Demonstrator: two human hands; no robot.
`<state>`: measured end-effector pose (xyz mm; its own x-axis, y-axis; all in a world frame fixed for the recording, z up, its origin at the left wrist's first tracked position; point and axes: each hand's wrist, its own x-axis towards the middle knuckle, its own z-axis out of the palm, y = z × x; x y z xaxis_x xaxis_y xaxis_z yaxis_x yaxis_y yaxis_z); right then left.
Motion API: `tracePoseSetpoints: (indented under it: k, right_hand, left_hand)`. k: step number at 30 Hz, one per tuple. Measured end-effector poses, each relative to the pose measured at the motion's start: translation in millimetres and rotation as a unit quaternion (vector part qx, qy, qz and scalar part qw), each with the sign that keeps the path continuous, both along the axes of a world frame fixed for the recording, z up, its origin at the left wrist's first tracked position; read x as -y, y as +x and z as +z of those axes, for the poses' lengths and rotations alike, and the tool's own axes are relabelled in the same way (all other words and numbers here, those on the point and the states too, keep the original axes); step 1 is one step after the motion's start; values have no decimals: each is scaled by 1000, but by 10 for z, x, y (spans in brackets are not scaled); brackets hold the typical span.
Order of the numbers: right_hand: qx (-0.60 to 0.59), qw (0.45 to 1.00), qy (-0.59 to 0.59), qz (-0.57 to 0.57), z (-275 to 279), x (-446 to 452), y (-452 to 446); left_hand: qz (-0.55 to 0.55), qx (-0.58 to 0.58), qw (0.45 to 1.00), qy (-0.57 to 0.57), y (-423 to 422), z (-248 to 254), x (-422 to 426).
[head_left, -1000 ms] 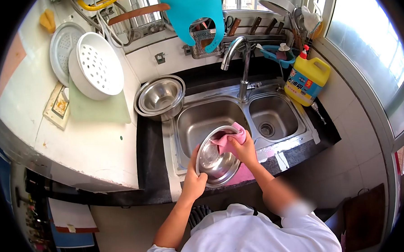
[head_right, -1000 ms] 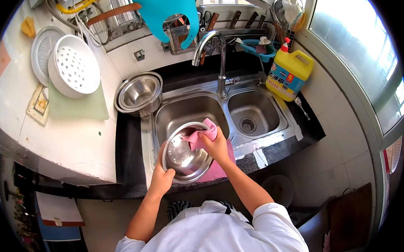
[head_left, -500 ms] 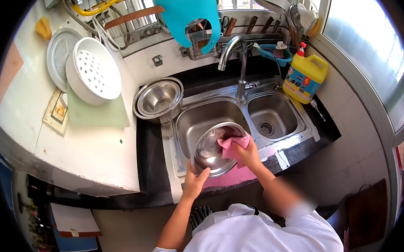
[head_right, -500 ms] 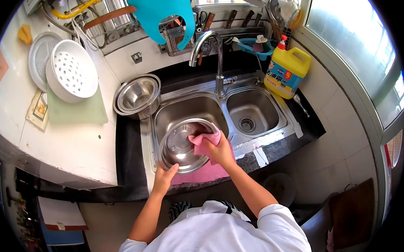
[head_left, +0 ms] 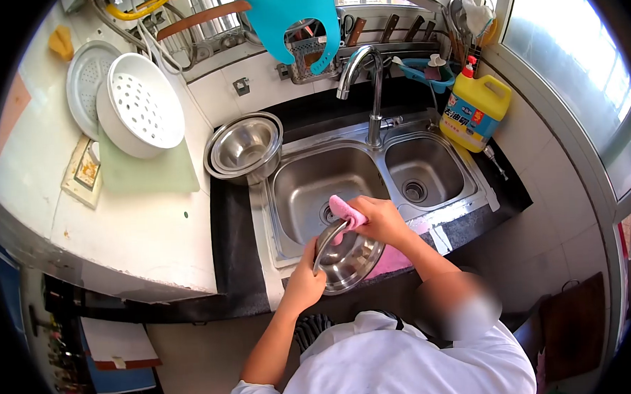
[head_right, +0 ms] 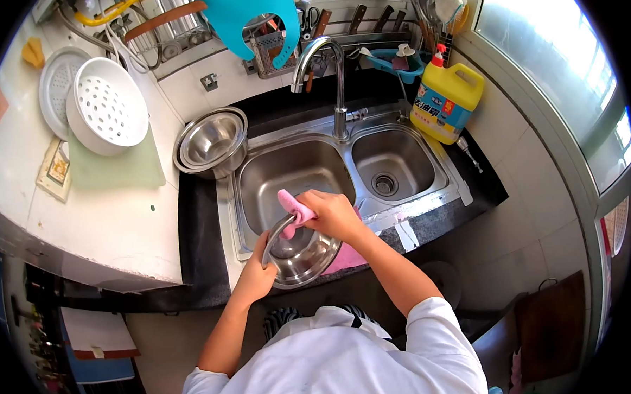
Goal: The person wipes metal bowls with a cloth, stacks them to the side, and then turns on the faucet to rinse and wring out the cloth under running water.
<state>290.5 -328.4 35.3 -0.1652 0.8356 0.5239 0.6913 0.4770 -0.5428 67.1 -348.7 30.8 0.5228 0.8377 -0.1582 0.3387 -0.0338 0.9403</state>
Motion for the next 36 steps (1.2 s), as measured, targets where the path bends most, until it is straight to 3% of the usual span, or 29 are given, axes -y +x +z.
tracePoseSetpoints:
  k: [1, 4, 5, 7, 9, 12, 17, 19, 22, 23, 25, 26, 27, 28, 29, 31, 32, 34, 36]
  right_hand:
    - [0, 1000, 0, 1, -76, -16, 6]
    - [-215, 963, -141, -78, -222, 33, -28]
    - [-215, 963, -142, -77, -307, 32, -59]
    - [-396, 907, -88, -111, -522, -13, -166]
    - [-430, 891, -79, -120, -620, 10, -269]
    - [-564, 802, -115, -162, -683, 73, -428]
    - [-776, 577, -252, -41, -796, 234, -840]
    - [-787, 552, -274, -42, -722, 288, -878]
    - [-744, 606, -278, -41, -839, 258, -702]
    - [-711, 651, -256, -71, -865, 232, -607]
    - [-595, 767, -206, -124, -840, 185, -319]
    - [-522, 830, -144, -134, -834, 133, -192]
    - [-441, 882, -80, -143, -826, 83, -68]
    - [-293, 929, -136, -181, -637, 143, 45]
    - [-197, 952, -146, -184, -451, 173, 75]
    - [-77, 982, -127, -118, -245, 199, 105]
    - [-76, 982, -127, -118, -158, 190, 103]
    - [30, 999, 33, -15, -24, 151, 86]
    - [10, 998, 54, -20, 37, 109, 112]
  left_hand:
    - [14, 7, 1000, 21, -22, -1, 19]
    - [41, 38, 996, 62, -60, 29, 38]
    - [51, 66, 993, 83, -62, 39, 44]
    - [62, 80, 990, 99, -46, 61, 50]
    - [71, 96, 986, 115, -14, 41, 56]
    - [101, 124, 983, 92, 75, -80, 68]
    - [152, 212, 952, 160, 345, -313, 126]
    - [155, 216, 949, 170, 368, -474, 144]
    - [131, 229, 954, 141, 285, -604, 120]
    - [131, 228, 954, 141, 228, -563, 88]
    - [67, 271, 960, -7, 79, -475, 1]
    - [47, 227, 970, 74, -22, -448, -97]
    - [49, 227, 970, 74, -91, -403, -122]
    - [38, 206, 978, 15, -130, -214, -102]
    - [26, 183, 982, -45, -168, -110, -92]
    - [-10, 138, 990, -9, -173, -224, -156]
    - [-16, 96, 995, 26, -132, -253, -161]
    - [18, 32, 997, 61, -59, -293, -136]
    - [33, 23, 996, 84, -31, -255, -68]
